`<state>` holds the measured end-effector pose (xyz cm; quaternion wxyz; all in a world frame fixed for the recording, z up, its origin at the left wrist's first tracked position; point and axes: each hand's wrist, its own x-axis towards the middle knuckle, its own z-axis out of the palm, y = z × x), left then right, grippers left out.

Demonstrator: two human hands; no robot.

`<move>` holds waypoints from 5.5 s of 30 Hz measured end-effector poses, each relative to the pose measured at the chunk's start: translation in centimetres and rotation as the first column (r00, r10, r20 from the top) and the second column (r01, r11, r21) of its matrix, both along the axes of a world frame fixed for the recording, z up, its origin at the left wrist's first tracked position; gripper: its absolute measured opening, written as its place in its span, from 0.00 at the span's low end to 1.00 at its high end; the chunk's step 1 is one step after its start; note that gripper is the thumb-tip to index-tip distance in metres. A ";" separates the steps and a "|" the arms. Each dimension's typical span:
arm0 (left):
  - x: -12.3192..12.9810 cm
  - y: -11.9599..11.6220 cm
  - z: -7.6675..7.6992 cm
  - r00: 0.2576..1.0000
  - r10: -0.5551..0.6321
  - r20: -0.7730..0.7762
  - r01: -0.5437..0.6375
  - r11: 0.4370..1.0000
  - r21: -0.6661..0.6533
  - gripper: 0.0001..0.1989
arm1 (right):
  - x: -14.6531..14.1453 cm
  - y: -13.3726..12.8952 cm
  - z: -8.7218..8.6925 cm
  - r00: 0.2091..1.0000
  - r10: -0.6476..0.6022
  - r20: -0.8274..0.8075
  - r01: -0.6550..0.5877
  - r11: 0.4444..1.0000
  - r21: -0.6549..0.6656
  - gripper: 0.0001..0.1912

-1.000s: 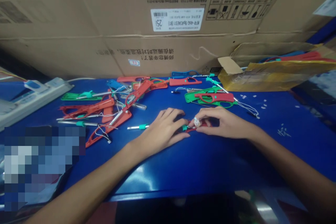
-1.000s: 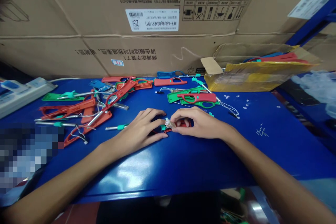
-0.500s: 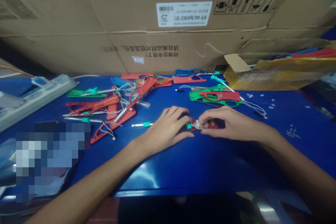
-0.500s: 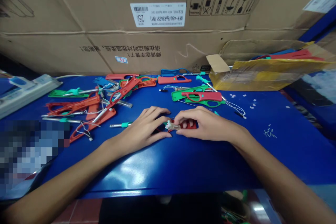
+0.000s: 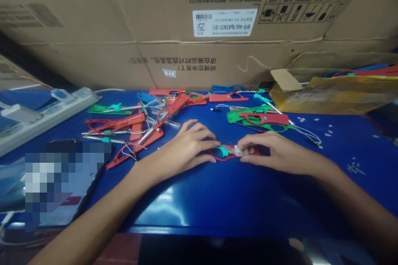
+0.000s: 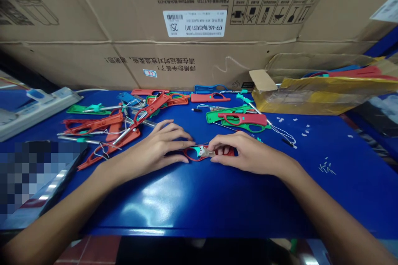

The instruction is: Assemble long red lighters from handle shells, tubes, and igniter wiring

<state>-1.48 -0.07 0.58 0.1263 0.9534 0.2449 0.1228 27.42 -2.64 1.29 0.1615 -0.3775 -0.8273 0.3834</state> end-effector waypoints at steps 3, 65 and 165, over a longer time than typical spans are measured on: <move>0.1 -0.1 -0.1 1.000 -0.025 -0.009 0.025 1.000 0.014 0.17 | 0.0 0.1 0.1 1.000 -0.008 -0.002 0.008 1.000 -0.005 0.13; 1.0 0.0 -0.3 0.993 0.118 0.011 -0.115 0.980 -0.161 0.12 | -1.0 -0.3 -0.8 0.996 -0.045 0.074 0.026 0.971 0.239 0.12; 1.9 -0.3 -0.5 0.921 0.386 0.058 -0.351 0.884 -0.310 0.07 | -1.3 -0.5 -1.5 0.960 -0.250 -0.125 0.265 0.957 0.122 0.11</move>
